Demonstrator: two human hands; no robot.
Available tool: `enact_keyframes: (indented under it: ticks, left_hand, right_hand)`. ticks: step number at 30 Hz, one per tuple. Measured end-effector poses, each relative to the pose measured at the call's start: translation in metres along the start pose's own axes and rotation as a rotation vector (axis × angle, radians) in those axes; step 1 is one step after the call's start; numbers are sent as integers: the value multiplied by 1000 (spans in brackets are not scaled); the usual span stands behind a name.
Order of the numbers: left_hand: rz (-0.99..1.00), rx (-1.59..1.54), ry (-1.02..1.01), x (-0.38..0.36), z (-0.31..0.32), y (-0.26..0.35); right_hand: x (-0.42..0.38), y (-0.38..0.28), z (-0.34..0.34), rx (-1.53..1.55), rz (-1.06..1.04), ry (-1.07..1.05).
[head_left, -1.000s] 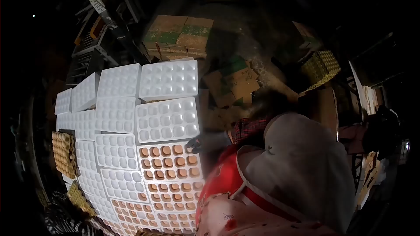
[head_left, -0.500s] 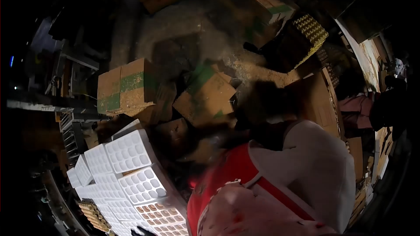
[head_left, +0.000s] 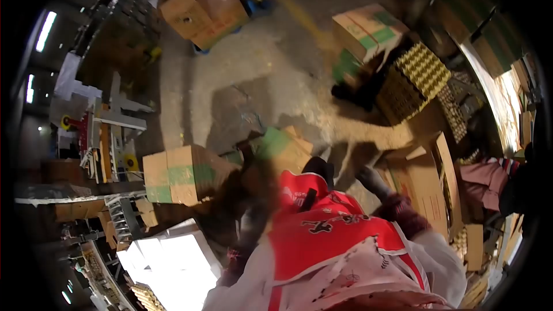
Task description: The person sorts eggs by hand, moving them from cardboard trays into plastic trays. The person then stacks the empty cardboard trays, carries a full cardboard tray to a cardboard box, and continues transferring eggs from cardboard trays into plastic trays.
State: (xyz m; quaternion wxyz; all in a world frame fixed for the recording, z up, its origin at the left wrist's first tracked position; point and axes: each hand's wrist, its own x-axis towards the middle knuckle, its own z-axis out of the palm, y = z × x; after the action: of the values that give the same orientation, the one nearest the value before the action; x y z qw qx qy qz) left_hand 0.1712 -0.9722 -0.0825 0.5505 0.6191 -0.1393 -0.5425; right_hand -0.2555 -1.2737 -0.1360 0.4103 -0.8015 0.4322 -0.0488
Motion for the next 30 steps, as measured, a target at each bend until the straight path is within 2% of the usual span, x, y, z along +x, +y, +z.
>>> enact_keyframes:
  ticks: [2,3,4,7,8,11,12,15,17,19,21,22,23,25,26,28,30]
  left_hand:
    - [150,342,-99,32,28,30]
    - [359,836,-101,45,53,58]
    - [188,718,-152,66,66,70]
    - [186,760,-203,96,103,128]
    - [213,820,-83,123,83,91]
    - [193,850,-174,166,80,84]
    - [189,852,-140,183,75,91]
    - [127,816,122,226,30,110]
    - [15,694,161,255,-1,90]
    - [-82,604,168,315,-8,116]
    - [91,493,82,367,-5,223]
    - [71,633,93,418,-4,259]
    - [146,553,31,473,-4,289]
    - [669,624,112,587,14,363]
    - [844,692,111,636,19,405]
    - [985,497,-112,695,25,533]
    - [1057,381,-202,772,33,546]
  right_hand:
    - [-19,17,1,134,134,184]
    - [-24,25,-1,250,232,174]
    - [-24,31,-5,361,332,159]
    - [5,4,-52,530,704,-21]
    - [25,6,-62,599,659,0]
    - [89,41,-101,342,252,45]
    - [130,40,-117,314,247,27]
    - [288,-10,-140,332,431,-34]
    - [372,-53,-134,322,512,-55]
    - [454,-85,-133,297,548,-90]
    - [535,-118,-130,276,556,-136]
    - [572,-133,-129,267,561,-157]
    - [606,-148,-126,259,562,-174]
    - [670,-173,-118,244,566,-198]
    - [704,-184,-113,231,567,-206]
    - [766,-191,-104,208,568,-221]
    - [832,-196,-97,170,557,-246]
